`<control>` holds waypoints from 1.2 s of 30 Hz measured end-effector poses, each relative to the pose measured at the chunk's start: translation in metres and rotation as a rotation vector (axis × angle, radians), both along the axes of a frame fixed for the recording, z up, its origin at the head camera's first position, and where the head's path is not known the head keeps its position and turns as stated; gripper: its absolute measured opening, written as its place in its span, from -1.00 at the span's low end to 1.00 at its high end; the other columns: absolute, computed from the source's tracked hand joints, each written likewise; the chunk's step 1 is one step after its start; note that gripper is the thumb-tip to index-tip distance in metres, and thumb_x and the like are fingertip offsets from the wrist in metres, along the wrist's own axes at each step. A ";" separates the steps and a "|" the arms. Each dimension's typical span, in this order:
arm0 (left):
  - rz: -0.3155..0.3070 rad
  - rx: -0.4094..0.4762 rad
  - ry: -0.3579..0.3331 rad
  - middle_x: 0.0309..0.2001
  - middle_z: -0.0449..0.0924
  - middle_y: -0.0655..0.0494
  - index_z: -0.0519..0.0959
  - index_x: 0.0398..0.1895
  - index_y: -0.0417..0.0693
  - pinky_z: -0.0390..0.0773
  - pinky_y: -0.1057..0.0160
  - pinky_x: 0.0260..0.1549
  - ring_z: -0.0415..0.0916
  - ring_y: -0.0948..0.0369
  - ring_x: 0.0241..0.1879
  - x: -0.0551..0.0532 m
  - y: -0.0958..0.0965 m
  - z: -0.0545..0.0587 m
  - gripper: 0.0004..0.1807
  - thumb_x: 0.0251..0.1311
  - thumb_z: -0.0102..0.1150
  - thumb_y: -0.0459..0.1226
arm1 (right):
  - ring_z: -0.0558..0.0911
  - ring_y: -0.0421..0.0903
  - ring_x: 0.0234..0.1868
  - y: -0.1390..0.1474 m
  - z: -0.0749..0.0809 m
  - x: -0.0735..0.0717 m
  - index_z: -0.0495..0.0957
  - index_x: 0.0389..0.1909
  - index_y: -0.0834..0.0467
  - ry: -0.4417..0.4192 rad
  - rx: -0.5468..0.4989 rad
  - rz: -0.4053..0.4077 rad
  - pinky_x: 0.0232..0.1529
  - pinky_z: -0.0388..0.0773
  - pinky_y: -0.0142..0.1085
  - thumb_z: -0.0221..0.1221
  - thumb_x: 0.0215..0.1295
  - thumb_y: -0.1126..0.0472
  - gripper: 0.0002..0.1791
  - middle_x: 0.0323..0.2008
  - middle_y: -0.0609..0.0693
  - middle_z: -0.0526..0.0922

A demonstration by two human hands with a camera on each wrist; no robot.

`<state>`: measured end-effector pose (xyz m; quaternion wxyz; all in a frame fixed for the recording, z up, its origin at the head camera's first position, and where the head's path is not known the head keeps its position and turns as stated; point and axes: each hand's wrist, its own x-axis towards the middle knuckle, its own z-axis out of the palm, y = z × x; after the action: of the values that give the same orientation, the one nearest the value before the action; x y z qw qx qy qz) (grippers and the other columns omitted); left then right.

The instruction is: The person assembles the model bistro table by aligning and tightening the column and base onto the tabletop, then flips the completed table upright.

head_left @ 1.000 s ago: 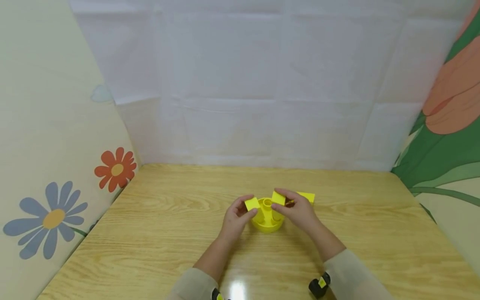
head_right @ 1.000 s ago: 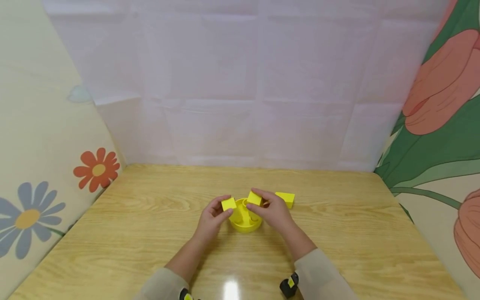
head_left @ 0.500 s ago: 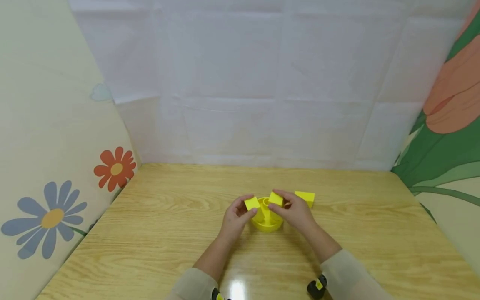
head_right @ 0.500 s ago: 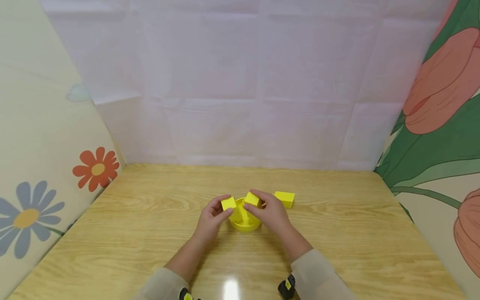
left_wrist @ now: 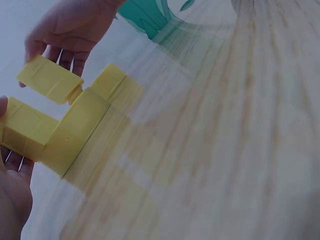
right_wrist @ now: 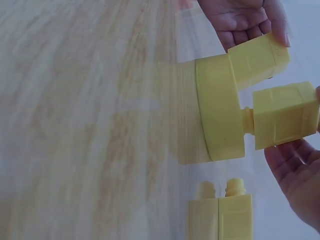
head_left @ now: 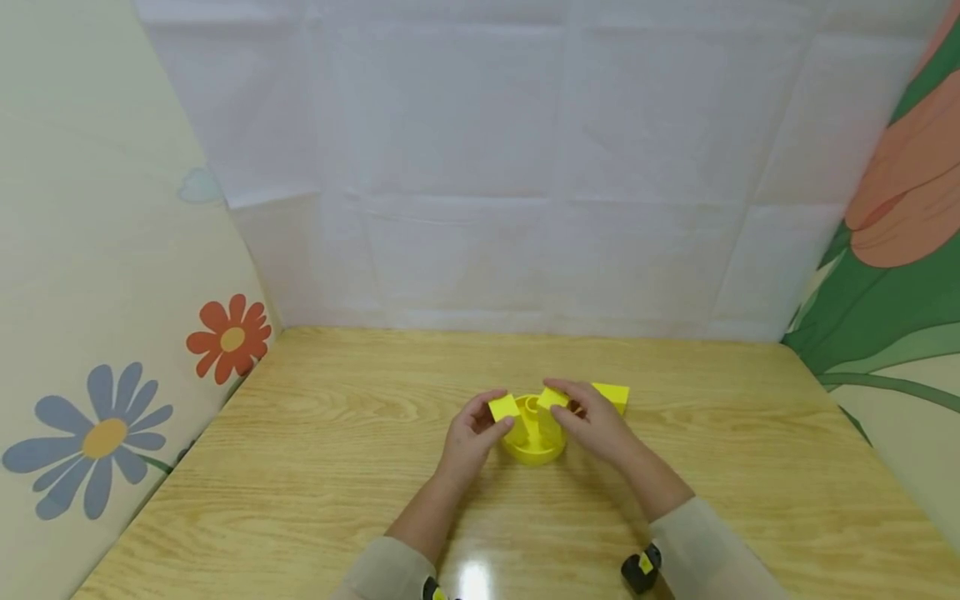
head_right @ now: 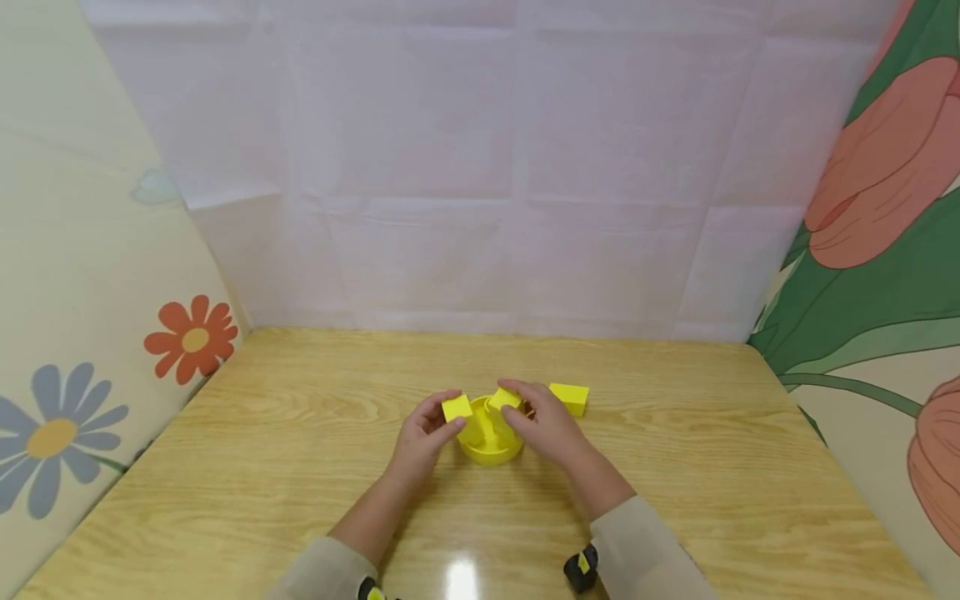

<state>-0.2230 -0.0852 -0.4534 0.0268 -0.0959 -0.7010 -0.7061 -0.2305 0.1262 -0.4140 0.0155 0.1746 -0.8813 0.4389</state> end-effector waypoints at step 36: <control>-0.006 0.003 -0.006 0.14 0.51 -0.21 0.46 0.23 -0.23 0.50 0.48 -0.02 0.47 0.29 -0.02 0.000 -0.002 0.000 -0.54 0.25 0.21 -0.40 | 0.48 -0.18 -0.26 0.016 -0.015 -0.004 0.37 0.24 0.27 -0.174 -0.382 -0.047 -0.24 0.60 -0.32 0.10 0.36 0.32 -0.56 -0.21 0.07 0.45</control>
<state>-0.2233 -0.0870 -0.4538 0.0228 -0.0959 -0.6999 -0.7074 -0.2347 0.1417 -0.4294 -0.0176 0.1095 -0.7838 0.6110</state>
